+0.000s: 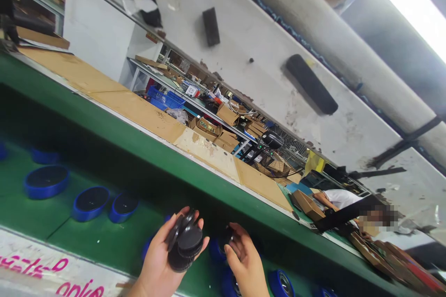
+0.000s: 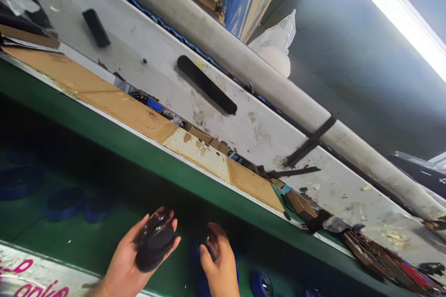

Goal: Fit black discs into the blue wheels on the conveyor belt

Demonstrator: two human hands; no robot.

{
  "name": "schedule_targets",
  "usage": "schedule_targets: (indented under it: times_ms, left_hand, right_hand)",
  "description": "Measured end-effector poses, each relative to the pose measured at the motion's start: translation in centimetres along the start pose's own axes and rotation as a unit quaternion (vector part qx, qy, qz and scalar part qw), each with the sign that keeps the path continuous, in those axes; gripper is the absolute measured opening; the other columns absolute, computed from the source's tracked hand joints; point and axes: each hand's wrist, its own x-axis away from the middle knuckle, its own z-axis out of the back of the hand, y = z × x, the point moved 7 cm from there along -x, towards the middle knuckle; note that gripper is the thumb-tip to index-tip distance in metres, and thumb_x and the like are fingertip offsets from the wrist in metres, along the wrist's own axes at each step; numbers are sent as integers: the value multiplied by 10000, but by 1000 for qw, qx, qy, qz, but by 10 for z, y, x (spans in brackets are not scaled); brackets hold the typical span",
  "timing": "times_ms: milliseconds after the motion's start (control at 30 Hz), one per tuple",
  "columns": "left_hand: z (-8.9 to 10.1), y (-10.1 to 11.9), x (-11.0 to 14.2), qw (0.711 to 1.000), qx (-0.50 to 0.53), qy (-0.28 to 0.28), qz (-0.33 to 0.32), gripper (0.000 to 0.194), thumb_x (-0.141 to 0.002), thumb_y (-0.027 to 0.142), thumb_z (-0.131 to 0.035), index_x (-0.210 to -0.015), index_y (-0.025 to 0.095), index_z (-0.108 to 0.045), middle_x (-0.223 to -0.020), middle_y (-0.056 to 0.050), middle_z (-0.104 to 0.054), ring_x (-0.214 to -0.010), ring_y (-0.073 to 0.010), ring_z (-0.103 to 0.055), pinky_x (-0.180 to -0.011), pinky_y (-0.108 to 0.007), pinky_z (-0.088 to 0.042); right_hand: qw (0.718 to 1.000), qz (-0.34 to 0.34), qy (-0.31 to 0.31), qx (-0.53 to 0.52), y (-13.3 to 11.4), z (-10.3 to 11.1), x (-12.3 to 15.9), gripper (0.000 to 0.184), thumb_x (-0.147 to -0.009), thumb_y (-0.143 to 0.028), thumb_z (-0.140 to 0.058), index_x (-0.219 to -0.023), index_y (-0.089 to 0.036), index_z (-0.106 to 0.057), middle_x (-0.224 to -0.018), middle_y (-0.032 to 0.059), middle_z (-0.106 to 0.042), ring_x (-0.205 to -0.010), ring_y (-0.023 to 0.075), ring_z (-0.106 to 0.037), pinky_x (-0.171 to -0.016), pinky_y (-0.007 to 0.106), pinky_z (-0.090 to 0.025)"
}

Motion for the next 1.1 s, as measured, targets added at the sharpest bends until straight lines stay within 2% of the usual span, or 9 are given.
schedule_targets:
  times_ms: [67,233,400,733,900,1000,1100]
  left_hand:
    - [0,-1,0,1000,-2,0,1,291,-755,208,-636,-1043,176,-617,-1045,-146,-681,-1030,-336,-596,-892,-588,-430]
    - [2,-1,1,1000,1,6,5,311,-738,197,-655,-1045,175,-614,-1041,-150,-682,-1026,-338,-597,-894,-593,-426]
    - [4,-2,0,1000,-4,7,8,270,-753,209,-639,-1021,182,-623,-1030,-142,-688,-1026,-336,-598,-885,-584,-436]
    - [2,-3,1,1000,-10,17,6,272,-766,218,-624,-1035,176,-613,-1034,-141,-687,-1031,-336,-595,-884,-581,-438]
    - [2,-3,1,1000,-13,21,5,267,-779,214,-606,-1043,176,-603,-1028,-141,-687,-1024,-334,-600,-878,-583,-438]
    - [2,-4,0,1000,-12,12,10,272,-774,225,-615,-1042,180,-600,-1042,-135,-682,-1032,-332,-596,-886,-577,-437]
    - [2,-4,-1,1000,-12,7,11,281,-774,226,-615,-1051,178,-595,-1048,-139,-679,-1035,-331,-595,-888,-576,-436]
  right_hand:
    - [1000,-6,12,-27,1,2,1,419,-784,-290,-573,-1177,-216,-447,-1255,124,-514,-1152,233,-523,-954,364,-450]
    - [999,12,6,38,10,8,-1,346,-737,-257,-615,-1052,-201,-484,-1153,120,-569,-1131,238,-528,-989,387,-404]
    - [995,1,-43,89,20,7,1,232,-746,-239,-594,-961,-220,-508,-1229,114,-547,-1191,243,-477,-1022,419,-346]
    - [985,-33,-75,149,6,-2,-1,159,-731,-220,-560,-888,-225,-538,-1273,89,-546,-1239,246,-437,-1040,408,-306]
    - [975,-46,-93,195,-2,-9,-2,242,-719,-203,-531,-959,-220,-563,-1280,79,-542,-1246,231,-432,-1050,391,-302]
    - [972,-52,-105,204,-2,-12,0,383,-721,-202,-526,-1103,-199,-550,-1312,79,-513,-1252,220,-426,-1064,383,-294]
    - [971,-58,-115,199,1,-14,1,525,-738,-210,-518,-1260,-178,-472,-1358,76,-464,-1279,208,-391,-1088,385,-267]
